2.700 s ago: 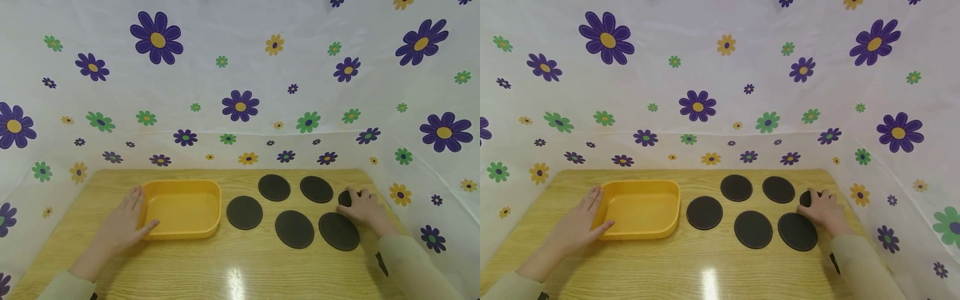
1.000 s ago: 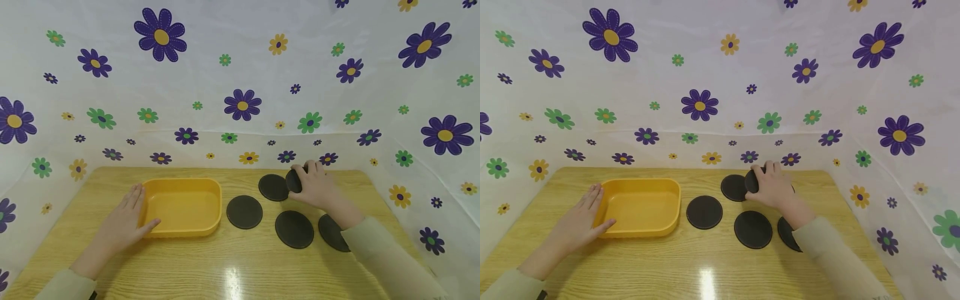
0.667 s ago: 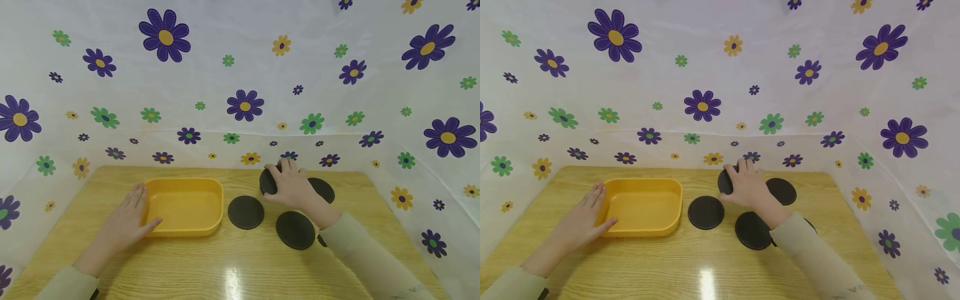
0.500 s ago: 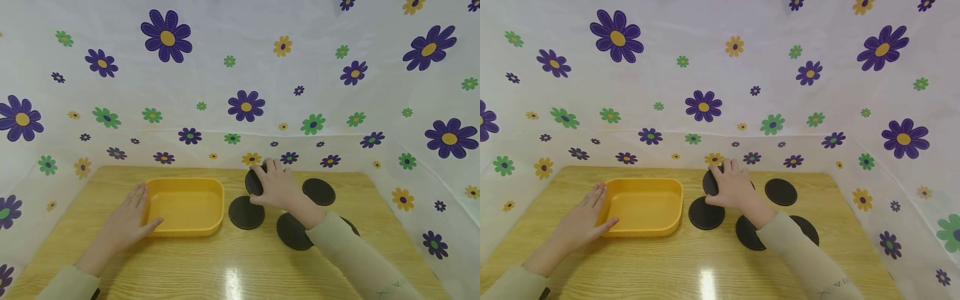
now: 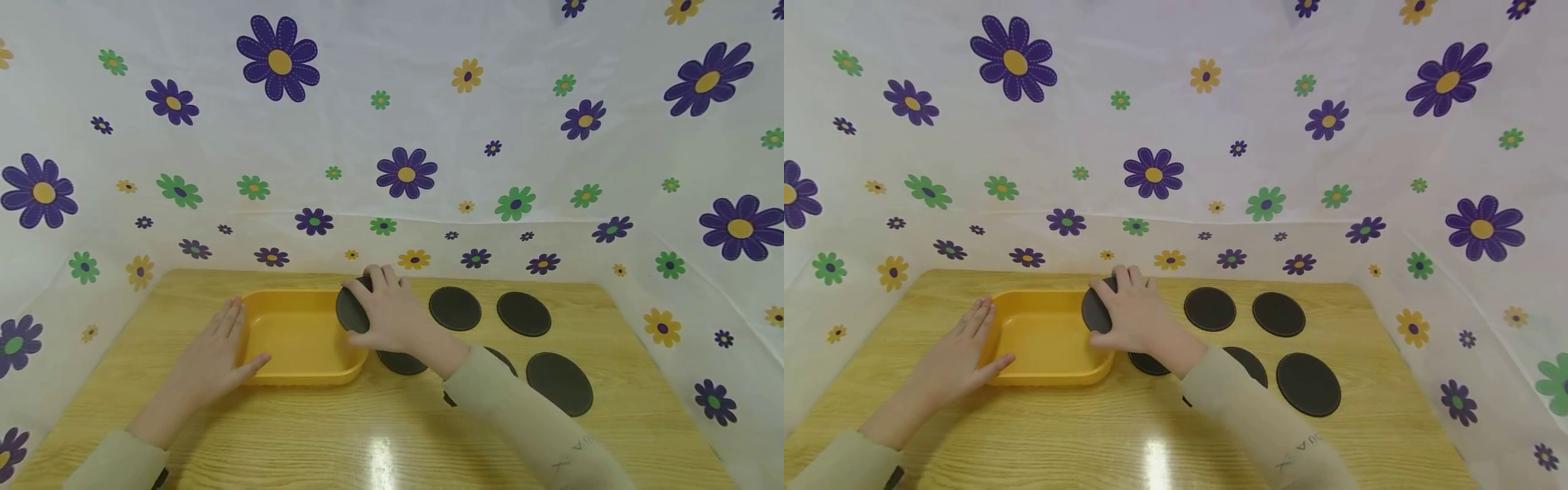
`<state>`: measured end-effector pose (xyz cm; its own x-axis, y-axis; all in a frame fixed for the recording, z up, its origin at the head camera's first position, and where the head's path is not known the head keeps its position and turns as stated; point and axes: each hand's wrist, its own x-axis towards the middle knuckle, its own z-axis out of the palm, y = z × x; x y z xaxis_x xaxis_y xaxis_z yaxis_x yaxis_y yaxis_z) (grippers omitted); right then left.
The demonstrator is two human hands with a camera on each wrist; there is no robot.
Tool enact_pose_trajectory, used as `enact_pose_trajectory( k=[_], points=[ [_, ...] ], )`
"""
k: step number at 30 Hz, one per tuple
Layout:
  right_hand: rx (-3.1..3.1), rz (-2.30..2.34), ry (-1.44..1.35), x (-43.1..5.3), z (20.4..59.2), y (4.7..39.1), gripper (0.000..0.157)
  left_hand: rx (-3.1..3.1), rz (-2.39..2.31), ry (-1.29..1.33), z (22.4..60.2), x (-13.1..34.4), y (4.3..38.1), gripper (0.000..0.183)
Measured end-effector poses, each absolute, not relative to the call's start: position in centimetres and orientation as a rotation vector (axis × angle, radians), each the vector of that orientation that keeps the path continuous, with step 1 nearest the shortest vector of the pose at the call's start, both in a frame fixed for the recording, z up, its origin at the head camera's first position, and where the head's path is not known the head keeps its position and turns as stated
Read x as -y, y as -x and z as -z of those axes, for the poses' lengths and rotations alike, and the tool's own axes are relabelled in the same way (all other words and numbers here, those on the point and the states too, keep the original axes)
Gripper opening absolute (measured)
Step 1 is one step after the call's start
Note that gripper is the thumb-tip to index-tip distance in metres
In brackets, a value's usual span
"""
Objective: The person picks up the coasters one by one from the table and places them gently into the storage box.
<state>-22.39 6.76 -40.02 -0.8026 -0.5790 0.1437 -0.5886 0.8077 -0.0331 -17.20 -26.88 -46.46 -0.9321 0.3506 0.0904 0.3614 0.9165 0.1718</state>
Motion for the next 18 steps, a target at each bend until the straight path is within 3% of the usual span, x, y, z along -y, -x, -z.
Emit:
enact_pose_trajectory(
  k=[18],
  points=[
    [2.97, -0.053, -1.122, 0.1, 43.7, 23.0, 0.083, 2.974, 0.304, 0.563, 46.9, 27.1, 17.2, 0.103]
  ],
)
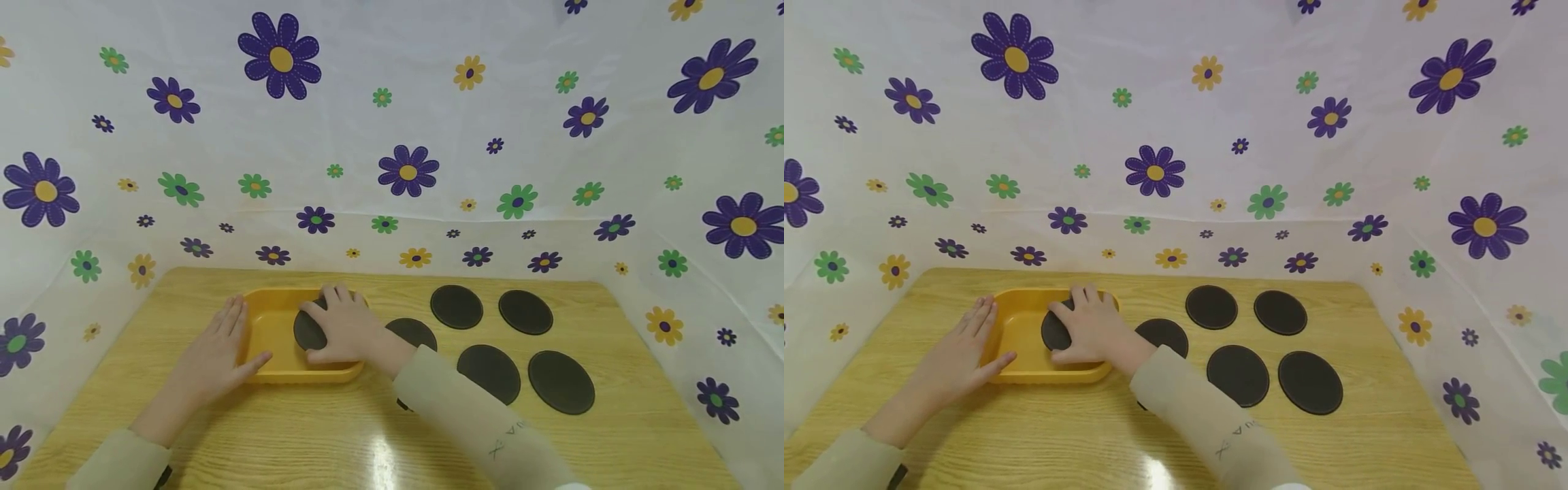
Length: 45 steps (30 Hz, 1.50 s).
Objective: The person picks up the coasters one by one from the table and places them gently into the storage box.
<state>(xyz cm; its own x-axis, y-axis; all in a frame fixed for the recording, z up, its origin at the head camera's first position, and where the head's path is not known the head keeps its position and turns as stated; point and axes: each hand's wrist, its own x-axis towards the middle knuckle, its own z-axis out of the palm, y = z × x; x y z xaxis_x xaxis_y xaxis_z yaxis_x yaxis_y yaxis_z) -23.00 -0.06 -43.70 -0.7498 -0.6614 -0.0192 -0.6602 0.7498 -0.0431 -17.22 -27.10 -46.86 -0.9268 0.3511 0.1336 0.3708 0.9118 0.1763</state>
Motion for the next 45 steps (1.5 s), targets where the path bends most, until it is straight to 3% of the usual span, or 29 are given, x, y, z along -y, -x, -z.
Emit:
enact_pose_trajectory(
  k=[21, 45],
  points=[
    [-2.812, -0.141, 1.036, 0.9, 44.9, 22.9, 0.077, 3.005, 0.267, 0.538, 46.8, 26.7, 17.5, 0.105],
    [-2.889, -0.017, 1.165, -5.7, 39.2, 22.6, 0.074, 2.999, 0.306, 0.555, 46.7, 26.9, 17.3, 0.103]
  ],
)
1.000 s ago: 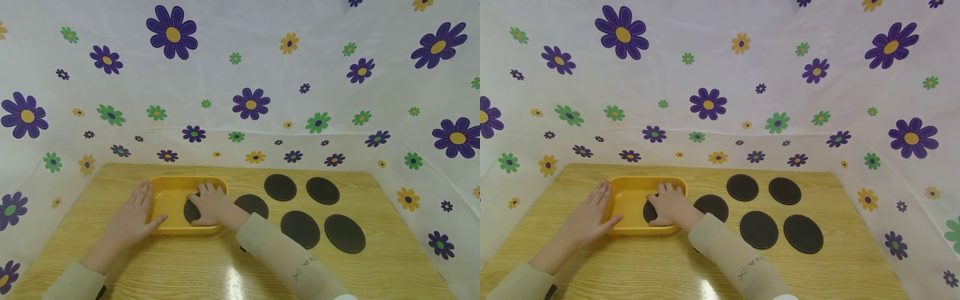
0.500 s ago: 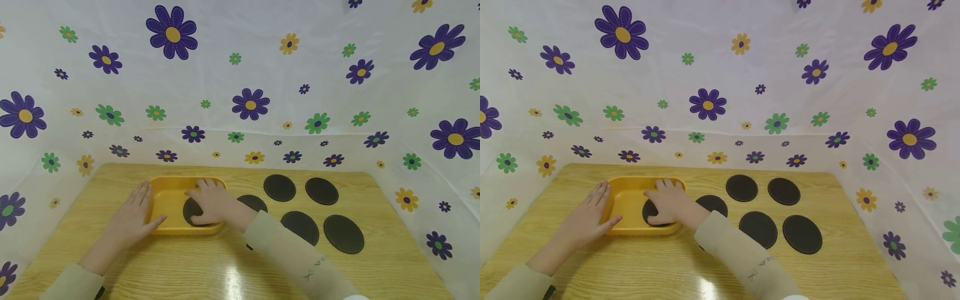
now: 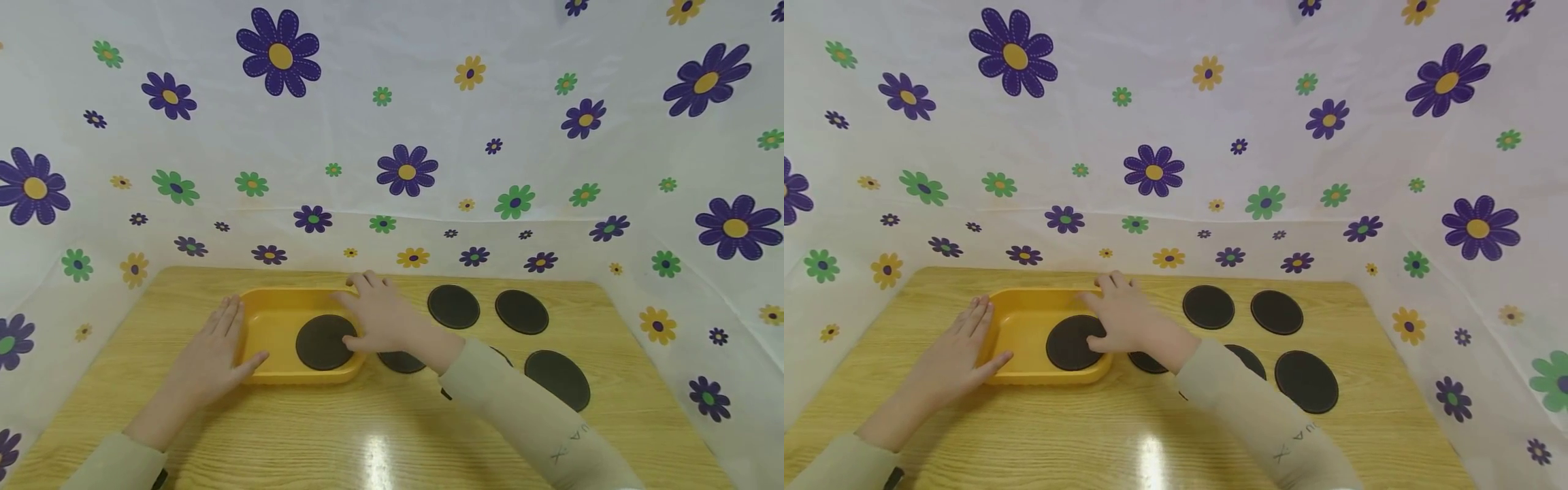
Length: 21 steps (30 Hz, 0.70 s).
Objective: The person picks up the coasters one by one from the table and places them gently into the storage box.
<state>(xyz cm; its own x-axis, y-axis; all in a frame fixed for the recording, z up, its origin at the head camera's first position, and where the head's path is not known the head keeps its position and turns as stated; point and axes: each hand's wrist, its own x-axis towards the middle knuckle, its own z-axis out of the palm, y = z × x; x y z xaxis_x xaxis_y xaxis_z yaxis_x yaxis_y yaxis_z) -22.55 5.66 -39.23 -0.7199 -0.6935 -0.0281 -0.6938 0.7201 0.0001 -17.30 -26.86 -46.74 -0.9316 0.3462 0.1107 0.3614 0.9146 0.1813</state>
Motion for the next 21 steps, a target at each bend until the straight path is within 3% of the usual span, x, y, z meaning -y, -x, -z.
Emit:
enact_pose_trajectory(
  k=[7, 21],
  points=[
    [-2.941, -0.008, 1.113, -9.0, 39.4, 22.4, 0.075, 2.985, 0.302, 0.552, 46.9, 26.9, 17.3, 0.103],
    [-2.921, 0.012, 1.01, -12.7, 43.6, 21.6, 0.07, 2.97, 0.318, 0.559, 47.0, 27.1, 17.2, 0.102]
  ],
)
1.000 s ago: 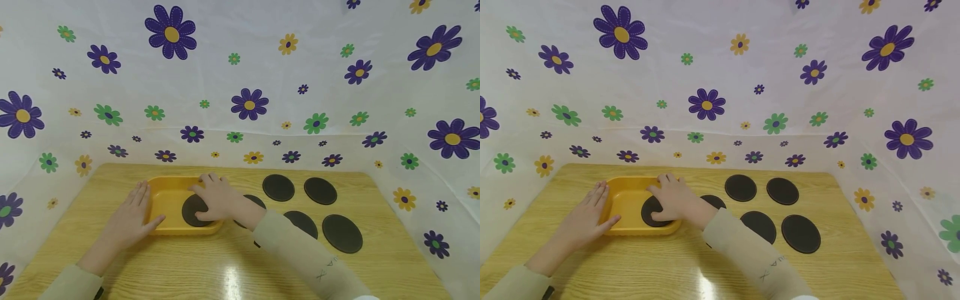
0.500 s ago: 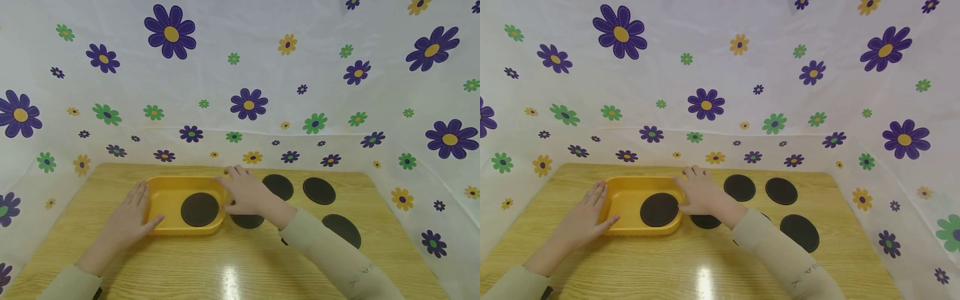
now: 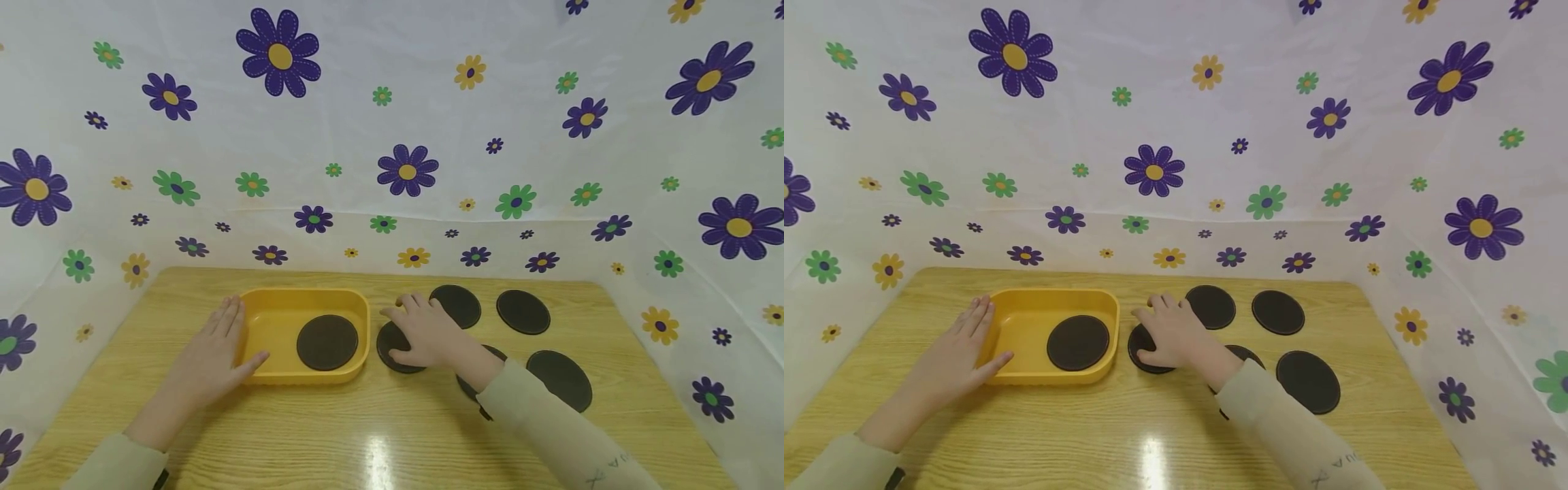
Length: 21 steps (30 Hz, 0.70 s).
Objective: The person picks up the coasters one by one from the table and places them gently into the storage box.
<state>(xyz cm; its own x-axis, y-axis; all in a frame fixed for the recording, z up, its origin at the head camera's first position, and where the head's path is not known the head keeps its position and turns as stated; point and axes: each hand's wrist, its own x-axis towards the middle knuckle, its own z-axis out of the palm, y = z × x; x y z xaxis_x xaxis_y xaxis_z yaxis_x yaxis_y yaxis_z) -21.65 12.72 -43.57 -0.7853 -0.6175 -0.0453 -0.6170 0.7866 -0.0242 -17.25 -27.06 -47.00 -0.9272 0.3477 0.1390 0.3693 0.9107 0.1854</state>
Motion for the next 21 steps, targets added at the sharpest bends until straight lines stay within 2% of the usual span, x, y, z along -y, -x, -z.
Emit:
enact_pose_trajectory(
  k=[21],
  points=[
    [-2.842, 0.038, 0.905, -13.1, 46.1, 21.2, 0.08, 2.976, 0.351, 0.556, 47.2, 27.1, 17.2, 0.101]
  ],
)
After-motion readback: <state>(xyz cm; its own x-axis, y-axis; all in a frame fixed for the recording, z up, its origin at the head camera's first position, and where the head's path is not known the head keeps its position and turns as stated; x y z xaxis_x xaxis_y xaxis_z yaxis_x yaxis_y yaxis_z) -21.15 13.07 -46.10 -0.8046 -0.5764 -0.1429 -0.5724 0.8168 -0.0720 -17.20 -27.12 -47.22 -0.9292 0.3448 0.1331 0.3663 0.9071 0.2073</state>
